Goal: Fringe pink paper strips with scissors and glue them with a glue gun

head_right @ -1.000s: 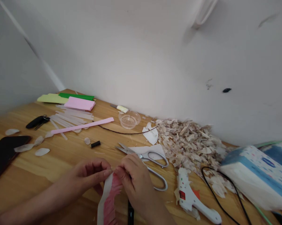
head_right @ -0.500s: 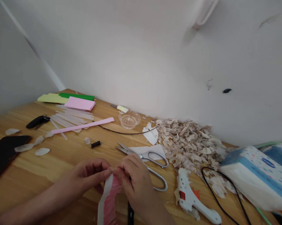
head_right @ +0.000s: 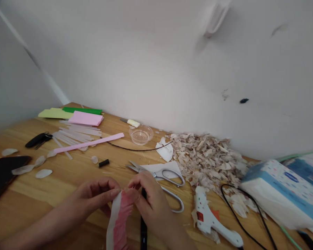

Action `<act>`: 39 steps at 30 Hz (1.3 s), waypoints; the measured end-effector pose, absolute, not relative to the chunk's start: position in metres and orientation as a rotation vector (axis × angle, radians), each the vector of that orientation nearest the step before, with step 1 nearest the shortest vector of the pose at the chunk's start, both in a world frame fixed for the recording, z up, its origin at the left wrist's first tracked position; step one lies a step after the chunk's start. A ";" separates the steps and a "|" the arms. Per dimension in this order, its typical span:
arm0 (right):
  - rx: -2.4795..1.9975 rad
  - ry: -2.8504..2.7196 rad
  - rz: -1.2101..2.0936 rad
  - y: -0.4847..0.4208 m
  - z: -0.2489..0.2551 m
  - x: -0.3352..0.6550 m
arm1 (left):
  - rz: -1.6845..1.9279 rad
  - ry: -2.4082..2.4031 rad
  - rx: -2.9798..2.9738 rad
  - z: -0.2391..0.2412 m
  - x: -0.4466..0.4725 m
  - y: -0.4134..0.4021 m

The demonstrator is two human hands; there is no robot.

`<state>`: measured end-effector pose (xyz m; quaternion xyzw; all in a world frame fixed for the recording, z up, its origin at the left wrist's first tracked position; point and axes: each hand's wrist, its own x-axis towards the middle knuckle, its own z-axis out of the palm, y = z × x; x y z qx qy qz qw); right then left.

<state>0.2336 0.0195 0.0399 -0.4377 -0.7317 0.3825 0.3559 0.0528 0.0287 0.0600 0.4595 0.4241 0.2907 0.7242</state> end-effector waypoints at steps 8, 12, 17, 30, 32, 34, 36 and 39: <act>-1.145 -1.883 0.856 0.019 0.035 0.231 | 0.627 0.923 1.007 0.057 0.054 0.027; -1.159 -1.874 0.886 0.019 0.036 0.231 | 0.628 0.928 1.011 0.059 0.054 0.027; -1.234 -1.749 1.166 0.021 0.038 0.235 | 0.678 0.917 1.069 0.060 0.051 0.029; -1.158 -1.565 1.304 0.018 0.042 0.233 | 0.894 1.007 1.109 0.048 0.052 0.027; -1.146 -1.547 1.314 0.017 0.043 0.233 | 0.902 0.994 1.082 0.046 0.053 0.027; -1.120 -1.521 1.337 0.017 0.044 0.232 | 0.902 0.976 1.070 0.045 0.054 0.028; -1.113 -1.467 1.339 0.018 0.044 0.231 | 0.901 0.964 1.059 0.045 0.054 0.028; -1.166 -1.380 1.251 0.023 0.043 0.230 | 0.909 0.949 1.034 0.049 0.052 0.029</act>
